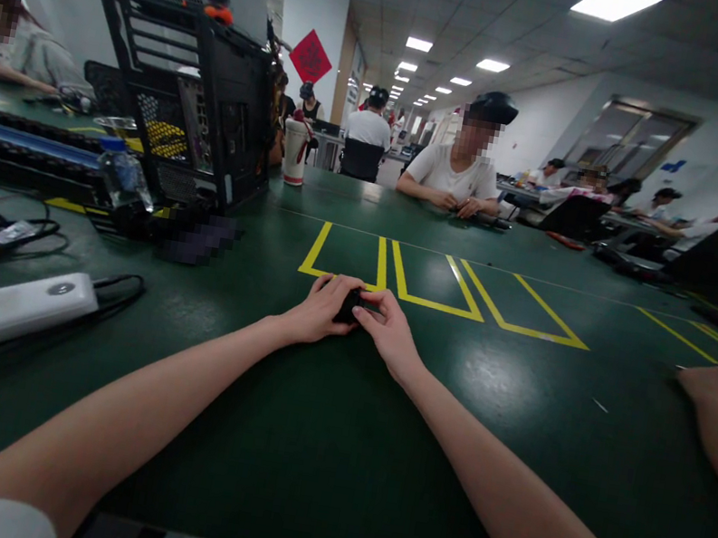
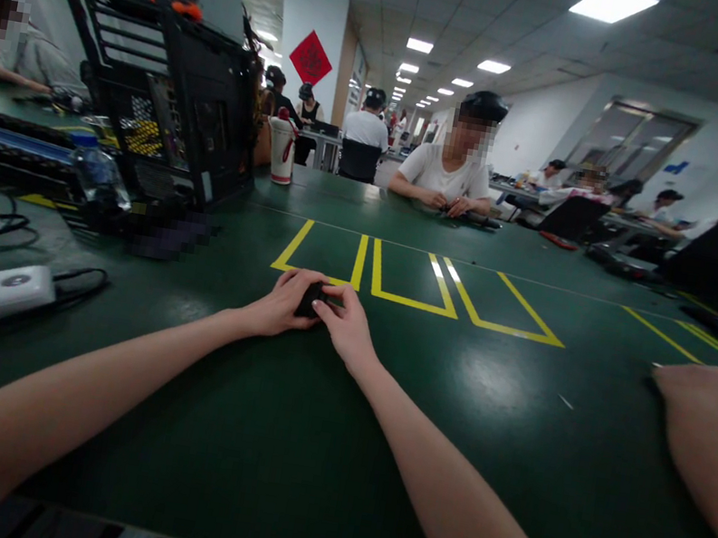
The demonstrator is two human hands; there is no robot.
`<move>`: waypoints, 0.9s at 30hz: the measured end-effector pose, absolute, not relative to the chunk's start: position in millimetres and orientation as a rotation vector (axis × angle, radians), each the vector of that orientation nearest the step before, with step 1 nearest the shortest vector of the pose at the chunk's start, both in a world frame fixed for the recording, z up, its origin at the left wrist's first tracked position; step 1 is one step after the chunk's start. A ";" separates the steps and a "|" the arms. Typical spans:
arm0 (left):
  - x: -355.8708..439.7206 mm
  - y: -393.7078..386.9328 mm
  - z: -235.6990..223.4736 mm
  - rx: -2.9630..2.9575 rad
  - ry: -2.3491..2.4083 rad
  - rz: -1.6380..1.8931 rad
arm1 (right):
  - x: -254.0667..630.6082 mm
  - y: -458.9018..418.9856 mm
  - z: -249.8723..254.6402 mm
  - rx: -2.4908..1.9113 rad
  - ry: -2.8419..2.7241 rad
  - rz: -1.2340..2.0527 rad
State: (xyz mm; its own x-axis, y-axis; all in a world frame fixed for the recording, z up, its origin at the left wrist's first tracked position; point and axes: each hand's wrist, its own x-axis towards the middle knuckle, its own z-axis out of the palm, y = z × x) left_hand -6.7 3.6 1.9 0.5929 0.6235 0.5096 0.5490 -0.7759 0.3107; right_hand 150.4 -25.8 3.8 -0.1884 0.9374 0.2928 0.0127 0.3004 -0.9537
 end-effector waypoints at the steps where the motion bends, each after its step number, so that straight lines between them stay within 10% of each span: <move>1: -6.6 3.4 2.1 2.692 0.999 0.934 | 150.5 -24.7 3.2 -0.927 -1.494 1.074; 27: -7.2 4.3 1.3 2.686 0.989 0.937 | 150.8 -22.0 -1.3 -0.934 -1.507 1.124</move>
State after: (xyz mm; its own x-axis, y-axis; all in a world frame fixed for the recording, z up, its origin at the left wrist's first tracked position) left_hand -7.2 4.3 1.3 0.5925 0.6236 0.5099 0.5428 -0.7768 0.3194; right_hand 150.8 -22.0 -1.3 -0.2064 0.9428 0.2619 0.0181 0.2713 -0.9623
